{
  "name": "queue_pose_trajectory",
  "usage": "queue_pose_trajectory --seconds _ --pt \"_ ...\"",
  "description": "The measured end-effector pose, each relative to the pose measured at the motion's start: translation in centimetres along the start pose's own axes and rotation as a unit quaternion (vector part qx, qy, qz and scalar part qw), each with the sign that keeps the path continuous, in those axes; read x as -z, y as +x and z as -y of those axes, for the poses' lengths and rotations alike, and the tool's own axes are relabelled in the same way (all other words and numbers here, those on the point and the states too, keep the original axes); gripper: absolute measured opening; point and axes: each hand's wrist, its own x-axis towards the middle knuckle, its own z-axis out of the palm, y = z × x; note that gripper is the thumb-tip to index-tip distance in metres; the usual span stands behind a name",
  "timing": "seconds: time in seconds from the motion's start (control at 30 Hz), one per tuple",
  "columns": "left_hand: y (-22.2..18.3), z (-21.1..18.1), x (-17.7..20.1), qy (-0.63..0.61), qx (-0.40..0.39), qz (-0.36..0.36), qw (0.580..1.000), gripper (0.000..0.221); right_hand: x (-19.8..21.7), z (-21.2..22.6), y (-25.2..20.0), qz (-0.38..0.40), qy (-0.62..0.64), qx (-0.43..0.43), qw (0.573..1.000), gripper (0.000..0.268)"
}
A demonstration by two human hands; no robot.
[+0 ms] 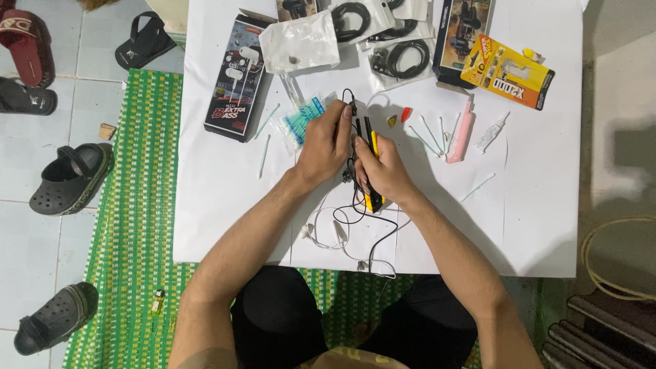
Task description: The person is using a utility knife to strip insulation from wires and trim small electronic components on a white work surface.
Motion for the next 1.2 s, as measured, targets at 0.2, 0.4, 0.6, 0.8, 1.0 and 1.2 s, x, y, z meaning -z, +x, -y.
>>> queue_pose_trajectory --seconds 0.2,0.4,0.6,0.8,1.0,1.2 --pt "0.0 -0.1 -0.4 -0.011 0.005 -0.021 1.000 0.027 0.0 -0.3 0.0 -0.012 -0.003 0.013 1.000 0.035" --pt "-0.1 -0.3 -0.8 -0.016 0.026 -0.028 0.999 0.029 -0.1 -0.2 0.0 -0.018 0.002 0.004 1.000 0.032" --pt "-0.1 -0.6 -1.0 -0.011 0.035 -0.047 0.998 0.029 0.1 -0.9 0.0 -0.022 -0.013 0.001 1.000 0.032" --pt "-0.2 -1.1 -0.9 -0.008 0.051 -0.061 0.997 0.031 -0.1 -1.1 -0.1 -0.029 -0.004 -0.012 0.999 0.030" --pt "-0.3 -1.0 -1.0 -0.022 0.053 -0.056 0.997 0.032 0.1 -1.5 -0.1 -0.029 -0.005 -0.006 1.000 0.029" --pt "-0.1 -1.2 -0.9 -0.008 0.038 -0.065 0.997 0.029 0.0 -1.1 -0.1 -0.022 -0.002 -0.003 1.000 0.031"
